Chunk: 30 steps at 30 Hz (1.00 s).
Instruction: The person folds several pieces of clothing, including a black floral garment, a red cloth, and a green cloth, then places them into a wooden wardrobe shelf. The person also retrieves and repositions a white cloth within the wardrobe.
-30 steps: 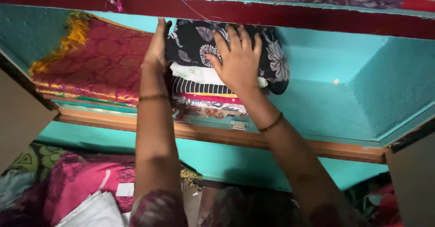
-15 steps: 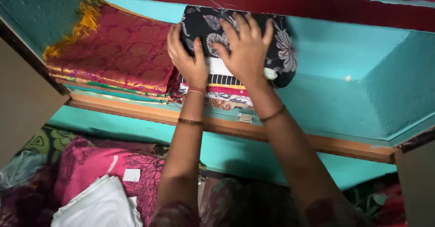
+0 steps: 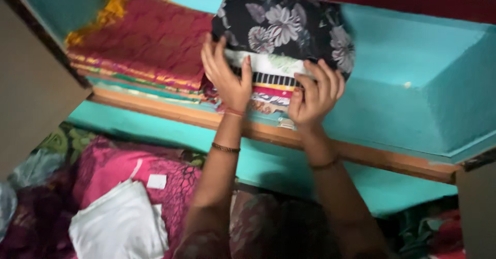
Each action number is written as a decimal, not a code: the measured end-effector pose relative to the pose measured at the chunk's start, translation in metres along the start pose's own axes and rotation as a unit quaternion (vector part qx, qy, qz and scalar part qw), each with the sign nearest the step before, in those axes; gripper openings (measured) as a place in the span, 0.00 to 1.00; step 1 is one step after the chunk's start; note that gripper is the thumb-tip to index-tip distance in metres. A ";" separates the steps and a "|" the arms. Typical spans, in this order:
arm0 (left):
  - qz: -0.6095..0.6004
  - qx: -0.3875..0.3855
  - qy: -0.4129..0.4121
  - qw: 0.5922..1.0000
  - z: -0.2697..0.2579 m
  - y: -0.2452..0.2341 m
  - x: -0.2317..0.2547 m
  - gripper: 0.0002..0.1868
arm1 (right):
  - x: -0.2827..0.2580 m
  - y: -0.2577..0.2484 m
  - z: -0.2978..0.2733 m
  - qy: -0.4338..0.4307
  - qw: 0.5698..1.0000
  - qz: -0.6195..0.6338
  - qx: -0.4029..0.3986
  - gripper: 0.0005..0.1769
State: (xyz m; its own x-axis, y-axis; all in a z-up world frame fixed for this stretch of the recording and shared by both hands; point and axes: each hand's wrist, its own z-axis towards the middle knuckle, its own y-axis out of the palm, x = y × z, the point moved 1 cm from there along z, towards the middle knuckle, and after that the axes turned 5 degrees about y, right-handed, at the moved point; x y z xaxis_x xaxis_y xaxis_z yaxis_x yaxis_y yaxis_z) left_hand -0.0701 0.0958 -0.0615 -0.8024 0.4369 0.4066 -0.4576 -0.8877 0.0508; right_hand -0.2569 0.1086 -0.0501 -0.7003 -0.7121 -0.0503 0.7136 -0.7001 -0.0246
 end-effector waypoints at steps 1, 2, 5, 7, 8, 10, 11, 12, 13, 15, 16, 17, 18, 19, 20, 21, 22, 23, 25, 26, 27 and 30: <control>-0.003 0.004 0.007 1.000 -0.010 -0.008 0.001 0.32 | -0.008 -0.002 -0.010 0.008 0.999 0.030 -0.011 0.20; -0.004 0.009 0.012 1.000 -0.022 -0.017 0.002 0.30 | -0.016 -0.004 -0.021 0.017 0.998 0.062 -0.024 0.18; -0.023 0.020 0.018 0.999 -0.059 -0.046 0.001 0.23 | -0.054 0.001 -0.063 0.053 0.986 0.142 -0.074 0.14; -0.025 0.014 0.004 1.000 -0.084 -0.070 0.000 0.18 | -0.083 0.008 -0.091 0.069 0.975 0.177 -0.112 0.11; -0.023 0.007 -0.007 1.000 -0.093 -0.081 -0.001 0.15 | -0.097 0.012 -0.100 0.076 0.970 0.194 -0.127 0.09; -0.007 -0.001 -0.035 0.999 -0.108 -0.104 -0.005 0.11 | -0.122 0.018 -0.117 0.098 0.958 0.231 -0.138 0.07; 0.007 -0.003 -0.052 0.999 -0.116 -0.117 -0.007 0.10 | -0.134 0.019 -0.124 0.108 0.952 0.249 -0.143 0.06; 0.020 -0.003 -0.068 0.997 -0.121 -0.130 -0.011 0.09 | -0.144 0.020 -0.131 0.114 0.944 0.268 -0.156 0.05; 0.031 -0.008 -0.073 0.997 -0.126 -0.144 -0.014 0.09 | -0.155 0.020 -0.137 0.119 0.936 0.287 -0.168 0.04; 0.054 -0.015 -0.085 0.995 -0.137 -0.173 -0.021 0.08 | -0.177 0.019 -0.153 0.129 0.921 0.316 -0.188 0.03; 0.071 -0.027 -0.096 0.993 -0.142 -0.189 -0.026 0.08 | -0.188 0.020 -0.163 0.132 0.915 0.327 -0.195 0.03; 0.087 -0.039 -0.107 0.990 -0.148 -0.206 -0.034 0.07 | -0.199 0.022 -0.176 0.136 0.909 0.338 -0.202 0.04; 0.103 -0.052 -0.120 0.986 -0.157 -0.224 -0.040 0.07 | -0.208 0.024 -0.191 0.174 0.887 0.348 -0.249 0.05; 0.123 -0.054 -0.138 0.981 -0.166 -0.242 -0.048 0.08 | -0.218 0.028 -0.209 0.210 0.861 0.355 -0.297 0.06; 0.141 -0.057 -0.155 0.976 -0.176 -0.262 -0.057 0.09 | -0.226 0.032 -0.228 0.243 0.833 0.360 -0.344 0.07; 0.159 -0.059 -0.172 0.970 -0.188 -0.283 -0.067 0.10 | -0.236 0.038 -0.248 0.253 0.813 0.364 -0.378 0.08; 0.187 -0.043 -0.186 0.963 -0.198 -0.303 -0.076 0.09 | -0.247 0.045 -0.269 0.262 0.794 0.365 -0.409 0.10; 0.215 -0.027 -0.201 0.955 -0.209 -0.325 -0.085 0.09 | -0.257 0.051 -0.290 0.271 0.774 0.366 -0.440 0.11; 0.281 -0.042 -0.229 0.931 -0.229 -0.374 -0.099 0.11 | -0.276 0.056 -0.330 0.307 0.710 0.387 -0.502 0.15; 0.327 -0.042 -0.225 0.917 -0.237 -0.397 -0.105 0.11 | -0.283 0.058 -0.346 0.323 0.677 0.394 -0.532 0.16; 0.371 -0.043 -0.220 0.901 -0.244 -0.420 -0.109 0.12 | -0.289 0.059 -0.360 0.352 0.639 0.367 -0.577 0.19; 0.516 -0.079 -0.302 0.798 -0.259 -0.477 -0.113 0.21 | -0.307 0.056 -0.386 0.423 0.523 0.281 -0.684 0.27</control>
State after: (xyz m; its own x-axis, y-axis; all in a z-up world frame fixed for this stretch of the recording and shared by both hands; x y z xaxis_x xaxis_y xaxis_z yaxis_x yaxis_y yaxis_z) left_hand 0.1395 0.5076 -0.3674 -0.4743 -0.7059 0.5261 0.2460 -0.6801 -0.6907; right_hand 0.0047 0.3081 -0.4219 -0.5271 -0.1016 -0.8437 0.5522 0.7137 -0.4309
